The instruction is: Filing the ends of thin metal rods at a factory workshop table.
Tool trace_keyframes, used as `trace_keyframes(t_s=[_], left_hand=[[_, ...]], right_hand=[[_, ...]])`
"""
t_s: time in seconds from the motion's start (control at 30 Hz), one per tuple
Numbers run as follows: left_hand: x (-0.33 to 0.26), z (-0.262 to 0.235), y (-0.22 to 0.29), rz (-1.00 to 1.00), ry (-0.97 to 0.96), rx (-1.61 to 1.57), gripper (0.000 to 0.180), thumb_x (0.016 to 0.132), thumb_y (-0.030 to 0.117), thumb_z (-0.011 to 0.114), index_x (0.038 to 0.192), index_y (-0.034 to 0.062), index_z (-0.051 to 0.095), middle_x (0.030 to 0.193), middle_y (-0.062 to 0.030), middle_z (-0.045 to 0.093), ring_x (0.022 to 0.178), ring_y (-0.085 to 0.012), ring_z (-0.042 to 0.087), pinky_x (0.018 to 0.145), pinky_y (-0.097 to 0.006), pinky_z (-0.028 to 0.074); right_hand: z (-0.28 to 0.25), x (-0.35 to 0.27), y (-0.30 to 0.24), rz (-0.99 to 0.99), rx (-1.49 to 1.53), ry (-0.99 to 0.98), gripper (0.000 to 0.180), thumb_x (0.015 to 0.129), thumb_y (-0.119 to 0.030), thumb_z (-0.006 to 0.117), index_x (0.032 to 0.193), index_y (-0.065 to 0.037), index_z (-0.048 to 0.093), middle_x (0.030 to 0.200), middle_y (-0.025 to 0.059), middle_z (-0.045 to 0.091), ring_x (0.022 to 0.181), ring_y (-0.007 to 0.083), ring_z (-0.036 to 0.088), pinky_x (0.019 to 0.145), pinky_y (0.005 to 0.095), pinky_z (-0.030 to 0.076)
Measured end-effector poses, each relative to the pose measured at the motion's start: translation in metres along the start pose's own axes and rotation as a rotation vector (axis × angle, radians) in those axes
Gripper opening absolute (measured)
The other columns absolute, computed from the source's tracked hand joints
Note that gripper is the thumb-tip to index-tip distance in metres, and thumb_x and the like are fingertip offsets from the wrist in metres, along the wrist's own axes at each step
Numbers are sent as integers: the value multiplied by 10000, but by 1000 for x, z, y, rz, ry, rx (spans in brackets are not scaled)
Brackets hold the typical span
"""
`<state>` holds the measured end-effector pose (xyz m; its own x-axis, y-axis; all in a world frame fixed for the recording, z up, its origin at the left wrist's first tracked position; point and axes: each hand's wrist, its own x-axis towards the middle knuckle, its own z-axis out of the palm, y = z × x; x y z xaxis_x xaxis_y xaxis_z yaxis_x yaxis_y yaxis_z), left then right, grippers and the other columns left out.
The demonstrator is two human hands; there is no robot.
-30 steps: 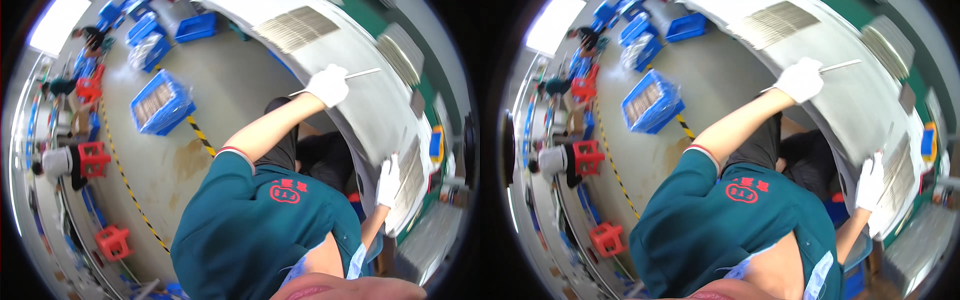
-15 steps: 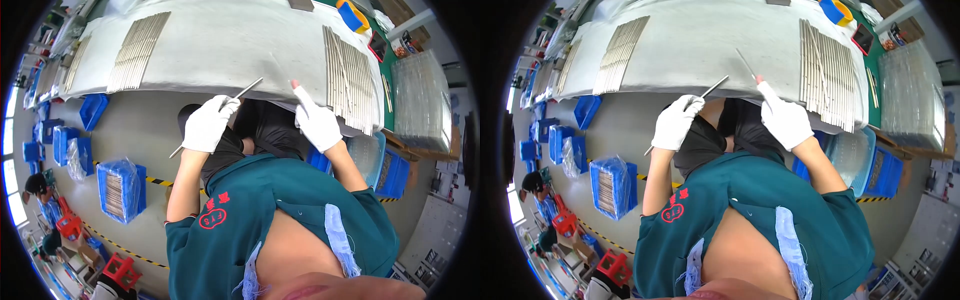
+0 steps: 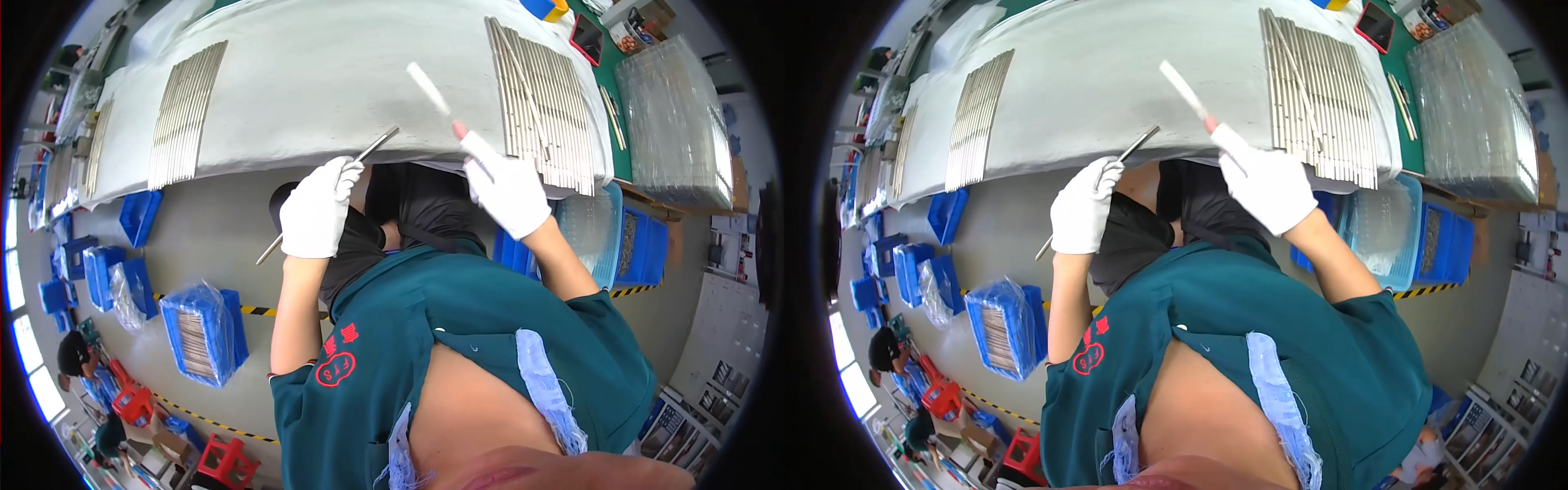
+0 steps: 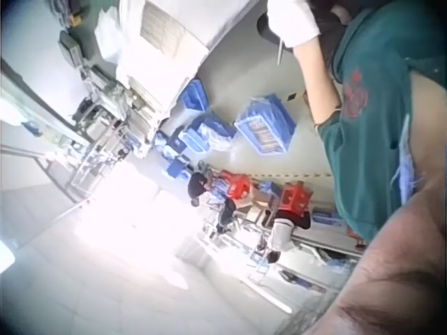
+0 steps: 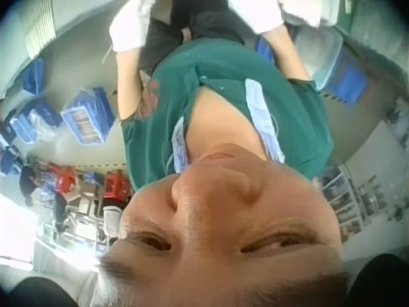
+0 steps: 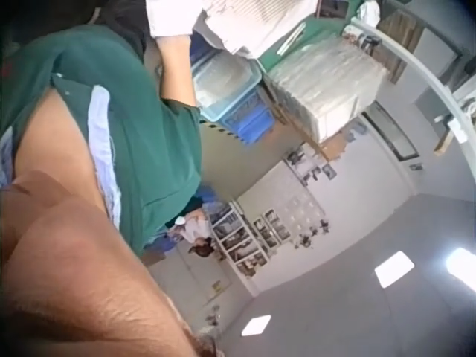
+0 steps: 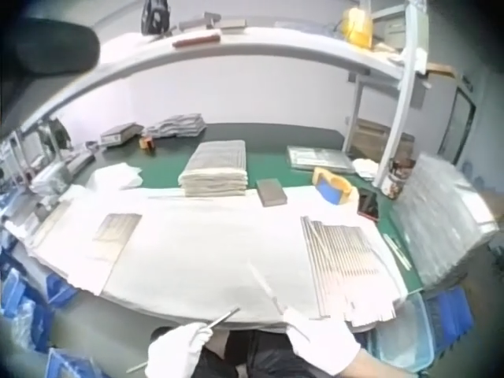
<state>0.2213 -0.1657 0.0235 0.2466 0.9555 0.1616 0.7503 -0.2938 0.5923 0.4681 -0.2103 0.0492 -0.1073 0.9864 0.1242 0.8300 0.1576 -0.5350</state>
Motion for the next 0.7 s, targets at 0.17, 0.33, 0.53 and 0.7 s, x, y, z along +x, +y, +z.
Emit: trace_keyframes(t_s=[0.17, 0.33, 0.53, 0.7], left_hand=[[2, 5, -7, -8, -56, -4, 192, 857, 280, 543, 945, 124, 613, 875, -75, 628, 760, -276, 598, 655, -338, 478], [7, 6, -4, -67, -80, -52, 193, 858, 293, 546, 926, 121, 601, 874, -85, 623, 762, -287, 594, 654, -347, 475], [9, 9, -4, 24, -84, -57, 190, 870, 287, 515, 949, 141, 609, 863, -68, 631, 758, -256, 604, 649, -326, 481], [12, 8, 3, -51, -86, 4, 185, 876, 275, 502, 957, 149, 611, 890, -50, 630, 762, -240, 605, 658, -313, 481]], right_hand=[[-48, 39, 35, 139, -123, 343, 382, 876, -147, 486, 1241, -250, 529, 1016, 89, 649, 604, 136, 568, 610, 249, 456], [-54, 58, 75, 441, -398, 68, 457, 838, -421, 480, 1220, -175, 530, 1159, 142, 563, 1035, 302, 547, 896, 367, 419], [-39, 64, 64, 254, -432, 87, 418, 838, -361, 473, 1213, -185, 525, 1064, 140, 599, 928, 305, 586, 807, 367, 464], [-27, 68, 52, 155, -475, 48, 393, 839, -325, 486, 1215, -211, 499, 875, 111, 595, 824, 282, 589, 715, 376, 476]])
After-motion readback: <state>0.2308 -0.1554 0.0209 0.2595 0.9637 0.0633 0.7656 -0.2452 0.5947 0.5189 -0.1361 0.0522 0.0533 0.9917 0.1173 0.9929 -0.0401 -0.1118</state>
